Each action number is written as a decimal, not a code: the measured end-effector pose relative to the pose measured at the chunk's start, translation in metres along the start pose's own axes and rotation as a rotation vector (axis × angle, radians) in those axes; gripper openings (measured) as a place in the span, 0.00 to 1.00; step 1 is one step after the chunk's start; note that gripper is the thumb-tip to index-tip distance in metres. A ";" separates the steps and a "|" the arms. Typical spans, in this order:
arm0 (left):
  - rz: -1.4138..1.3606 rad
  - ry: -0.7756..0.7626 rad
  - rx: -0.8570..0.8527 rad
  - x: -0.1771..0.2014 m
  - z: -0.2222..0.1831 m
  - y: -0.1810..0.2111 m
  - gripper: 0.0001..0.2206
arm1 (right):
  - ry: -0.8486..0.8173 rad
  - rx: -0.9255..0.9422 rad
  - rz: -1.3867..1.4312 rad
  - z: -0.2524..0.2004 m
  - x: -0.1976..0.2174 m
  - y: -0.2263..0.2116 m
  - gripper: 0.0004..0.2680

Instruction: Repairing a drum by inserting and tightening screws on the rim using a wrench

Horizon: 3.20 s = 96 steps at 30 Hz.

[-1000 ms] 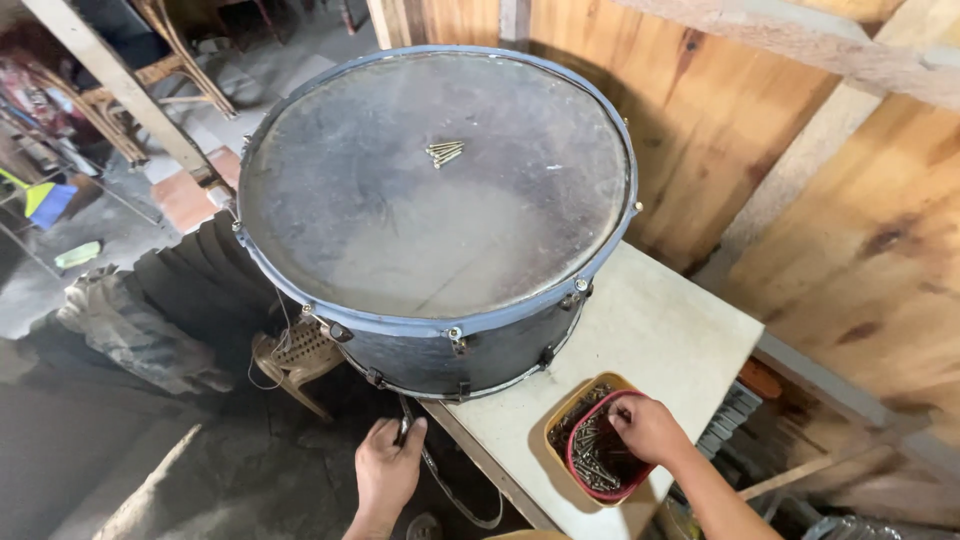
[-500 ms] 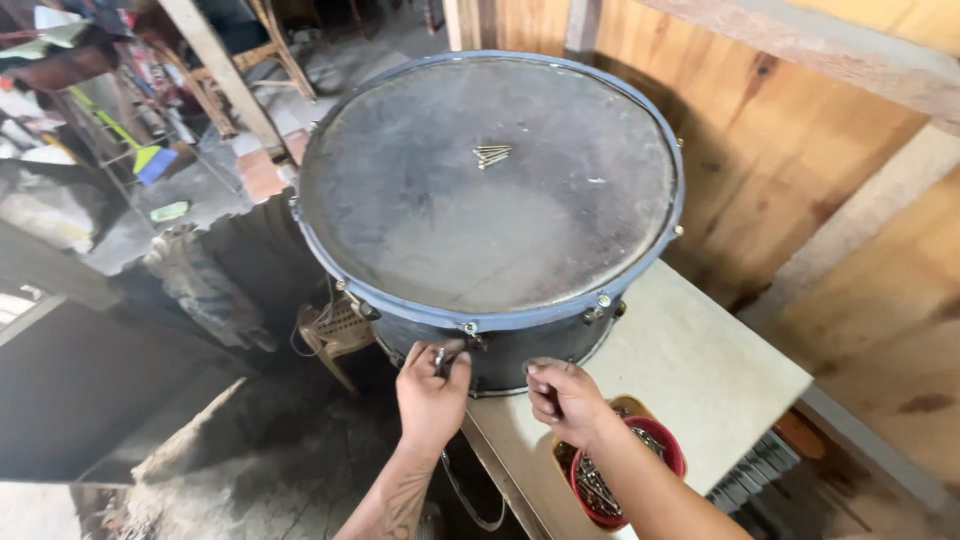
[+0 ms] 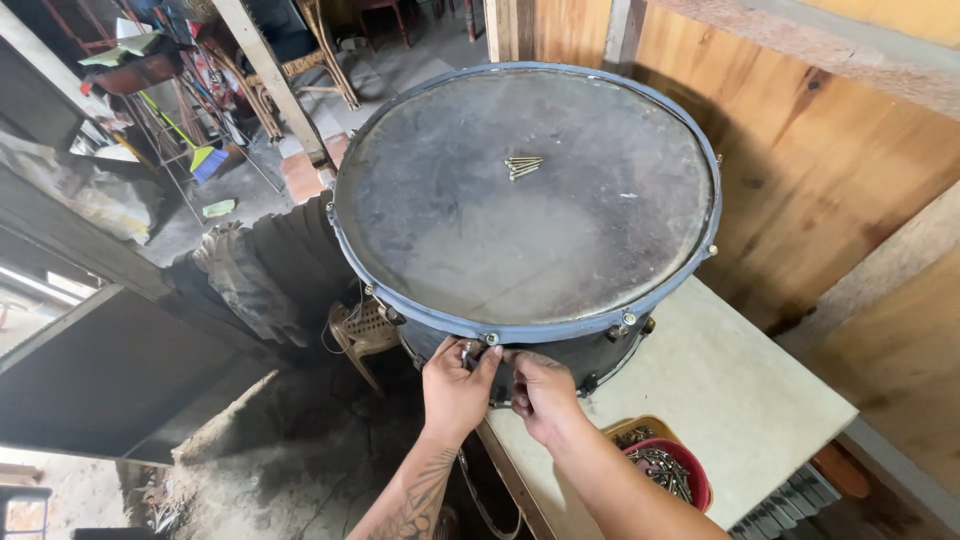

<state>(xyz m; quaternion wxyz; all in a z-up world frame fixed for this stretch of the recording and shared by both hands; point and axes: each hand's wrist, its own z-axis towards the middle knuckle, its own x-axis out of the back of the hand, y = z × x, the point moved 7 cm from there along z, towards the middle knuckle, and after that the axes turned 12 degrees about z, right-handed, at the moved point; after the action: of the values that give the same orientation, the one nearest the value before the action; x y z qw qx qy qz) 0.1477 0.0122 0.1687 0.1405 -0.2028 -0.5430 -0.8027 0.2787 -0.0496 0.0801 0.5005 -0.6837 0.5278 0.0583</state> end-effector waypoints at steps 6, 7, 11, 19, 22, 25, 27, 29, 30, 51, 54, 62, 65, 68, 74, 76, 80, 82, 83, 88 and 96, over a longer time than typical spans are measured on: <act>0.001 -0.018 -0.008 -0.001 0.003 -0.001 0.06 | 0.017 -0.069 0.063 -0.009 -0.010 -0.002 0.08; 0.001 -0.020 -0.008 -0.001 0.004 0.000 0.06 | 0.019 -0.070 0.063 -0.007 -0.009 0.000 0.08; 0.008 -0.027 -0.022 0.002 0.004 0.001 0.07 | 0.058 -0.048 0.056 0.004 -0.002 0.007 0.07; 0.016 -0.031 -0.058 0.003 0.005 0.001 0.07 | 0.115 0.037 0.016 0.024 0.014 0.018 0.05; 0.022 -0.035 -0.057 0.001 0.005 0.001 0.07 | 0.119 0.035 0.001 0.024 0.013 0.017 0.04; 0.026 -0.023 -0.095 0.000 0.002 -0.001 0.08 | 0.149 0.048 -0.048 0.026 0.015 0.018 0.05; 0.040 -0.011 -0.096 -0.002 0.002 -0.005 0.07 | 0.160 0.039 -0.059 0.028 0.016 0.017 0.05; 0.033 -0.004 -0.106 -0.002 0.002 -0.003 0.07 | 0.167 0.027 -0.063 0.026 0.014 0.015 0.05; 0.030 0.002 -0.118 -0.001 0.003 -0.002 0.06 | 0.174 0.013 -0.063 0.025 0.013 0.015 0.05; 0.157 -0.037 -0.107 0.001 0.001 0.006 0.07 | -0.114 -0.170 0.241 -0.006 -0.002 0.021 0.06; 0.165 -0.113 0.137 -0.001 -0.001 -0.018 0.13 | -0.142 -0.153 0.242 -0.001 0.002 0.023 0.09; -0.570 -0.263 0.632 -0.041 -0.013 -0.060 0.18 | -0.131 -0.007 0.062 0.009 0.016 0.020 0.15; -0.667 -0.283 0.659 -0.044 -0.015 -0.058 0.19 | -0.128 0.133 -0.123 0.014 0.019 0.013 0.13; -0.658 -0.278 0.641 -0.047 -0.014 -0.062 0.18 | -0.154 0.318 -0.401 0.012 0.017 -0.001 0.11; -0.389 -0.267 0.570 -0.037 -0.011 -0.060 0.17 | -0.231 0.605 -0.773 -0.008 -0.002 -0.024 0.12; -0.357 -0.269 0.543 -0.036 -0.011 -0.058 0.17 | -0.204 0.372 -0.647 0.006 0.009 -0.010 0.14; -0.234 -0.246 0.481 -0.025 -0.009 -0.043 0.09 | -0.187 -0.014 0.028 0.008 0.014 0.006 0.12; -0.158 -0.242 0.453 -0.021 -0.008 -0.037 0.09 | -0.184 -0.059 0.072 0.004 0.011 0.005 0.15; -0.124 -0.237 0.452 -0.018 -0.008 -0.034 0.08 | -0.217 -0.078 0.073 0.003 0.009 0.006 0.14; -0.333 -0.240 0.596 -0.033 -0.014 -0.052 0.14 | -0.234 0.008 -0.050 0.018 0.017 0.015 0.13; -0.101 -0.214 0.481 -0.017 -0.010 -0.028 0.06 | -0.276 0.079 -0.092 0.023 0.022 0.021 0.15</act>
<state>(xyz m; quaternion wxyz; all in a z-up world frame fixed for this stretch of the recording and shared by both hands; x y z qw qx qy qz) 0.1484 0.0132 0.1343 0.0865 -0.2199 -0.7393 -0.6305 0.2826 -0.0456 0.0422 0.5969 -0.6724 0.4241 0.1078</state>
